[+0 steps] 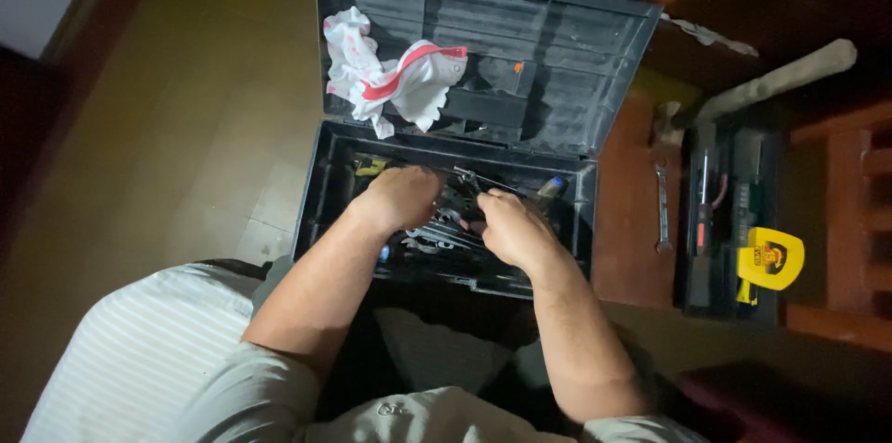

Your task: The person sits on the floor and selects tools from an open toolbox. They pick up a pair of pliers, a hammer, and two screwdrivers, inspect each briefly, and place them on a wooden surface beside the toolbox.

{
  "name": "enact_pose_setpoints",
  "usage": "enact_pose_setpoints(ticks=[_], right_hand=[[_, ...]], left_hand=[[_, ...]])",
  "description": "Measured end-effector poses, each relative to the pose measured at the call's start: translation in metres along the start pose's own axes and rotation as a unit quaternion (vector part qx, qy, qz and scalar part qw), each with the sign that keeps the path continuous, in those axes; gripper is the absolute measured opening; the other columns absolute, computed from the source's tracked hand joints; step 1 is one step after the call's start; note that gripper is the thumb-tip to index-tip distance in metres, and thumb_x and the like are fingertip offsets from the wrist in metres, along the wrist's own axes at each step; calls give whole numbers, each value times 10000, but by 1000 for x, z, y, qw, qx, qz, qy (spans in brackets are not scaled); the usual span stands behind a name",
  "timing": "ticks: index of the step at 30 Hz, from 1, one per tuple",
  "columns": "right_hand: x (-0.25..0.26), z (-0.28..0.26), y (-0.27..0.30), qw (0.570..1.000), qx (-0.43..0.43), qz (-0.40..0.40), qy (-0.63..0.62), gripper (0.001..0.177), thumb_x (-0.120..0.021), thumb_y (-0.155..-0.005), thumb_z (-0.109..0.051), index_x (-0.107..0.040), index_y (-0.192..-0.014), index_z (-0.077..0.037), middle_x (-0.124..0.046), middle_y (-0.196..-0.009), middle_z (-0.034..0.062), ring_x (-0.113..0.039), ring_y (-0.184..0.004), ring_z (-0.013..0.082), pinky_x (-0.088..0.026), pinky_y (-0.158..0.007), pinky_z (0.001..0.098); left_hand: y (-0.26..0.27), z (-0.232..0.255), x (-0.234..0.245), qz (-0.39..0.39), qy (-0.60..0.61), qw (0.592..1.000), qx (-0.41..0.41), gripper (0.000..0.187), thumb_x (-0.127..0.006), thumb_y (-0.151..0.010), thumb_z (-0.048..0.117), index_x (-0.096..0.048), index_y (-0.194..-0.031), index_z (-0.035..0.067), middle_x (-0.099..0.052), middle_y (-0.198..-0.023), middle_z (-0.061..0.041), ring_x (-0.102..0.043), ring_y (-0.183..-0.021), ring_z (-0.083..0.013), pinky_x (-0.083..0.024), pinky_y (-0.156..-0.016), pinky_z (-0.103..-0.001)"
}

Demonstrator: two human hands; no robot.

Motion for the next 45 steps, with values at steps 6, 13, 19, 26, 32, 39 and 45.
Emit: enact_pose_setpoints(ticks=[6, 13, 19, 26, 32, 39, 45], right_hand=[[-14, 9, -10, 1000, -3, -7, 25, 404, -590, -913, -44, -634, -1306, 42, -660, -1278, 233, -689, -1062, 452, -603, -741, 543], [-35, 11, -14, 999, 26, 5, 26, 254, -604, -870, -47, -713, -1050, 95, -719, -1067, 287, -698, -922, 503, -569, -607, 575], [-28, 3, -11, 998, 45, 5, 36, 259, -605, -875, -54, -701, -1056, 105, -722, -1014, 315, -714, -860, 467, -549, -558, 488], [-15, -7, -2, 999, 36, -10, 16, 333, -548, -942, -48, -665, -1204, 119, -718, -1106, 307, -727, -939, 451, -584, -617, 480], [-11, -3, -2, 1000, 4, -9, -10, 443, -563, -961, -85, -610, -1387, 26, -679, -1277, 243, -675, -1138, 435, -599, -813, 534], [-3, -9, 9, 1000, 7, 4, -6, 436, -598, -957, -148, -631, -1367, -4, -677, -1296, 238, -646, -1205, 435, -574, -921, 544], [11, -15, 16, 1000, 22, 15, 1, 380, -626, -947, -171, -678, -1279, 6, -706, -1208, 234, -668, -1157, 437, -565, -923, 549]], left_hand=[[-20, -28, -39, 18, -44, 998, 39, 162, -675, -834, 167, -790, -776, 69, -768, -762, -115, -777, -772, -305, -620, -638, -458], [-20, -37, -42, 44, -99, 992, 60, 137, -675, -807, 134, -797, -785, 75, -778, -752, -106, -787, -756, -280, -614, -618, -409], [-14, -18, -22, -11, -61, 997, 49, 164, -670, -856, 146, -808, -894, 66, -802, -882, -114, -787, -910, -294, -621, -743, -431], [-21, -26, -29, -18, -27, 998, 56, 156, -676, -859, 127, -801, -878, 36, -801, -882, -130, -779, -920, -335, -620, -768, -468], [-26, -34, -33, 6, -45, 997, 60, 136, -776, -818, 188, -807, -873, 68, -795, -855, -116, -786, -885, -317, -621, -746, -452], [-30, -36, -41, 64, -44, 996, 42, 134, -697, -848, 106, -784, -817, 8, -782, -812, -157, -782, -839, -356, -616, -712, -476], [-40, -30, -37, 87, -66, 994, 13, 229, -596, -926, 111, -792, -817, 68, -789, -814, -118, -787, -825, -323, -601, -718, -446]])
Point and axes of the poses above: each hand's wrist, its own y-axis away from the middle knuckle, its own x-axis out of the back of the hand, z = x × y, the point moved 7 cm from there along -y, towards the middle knuckle
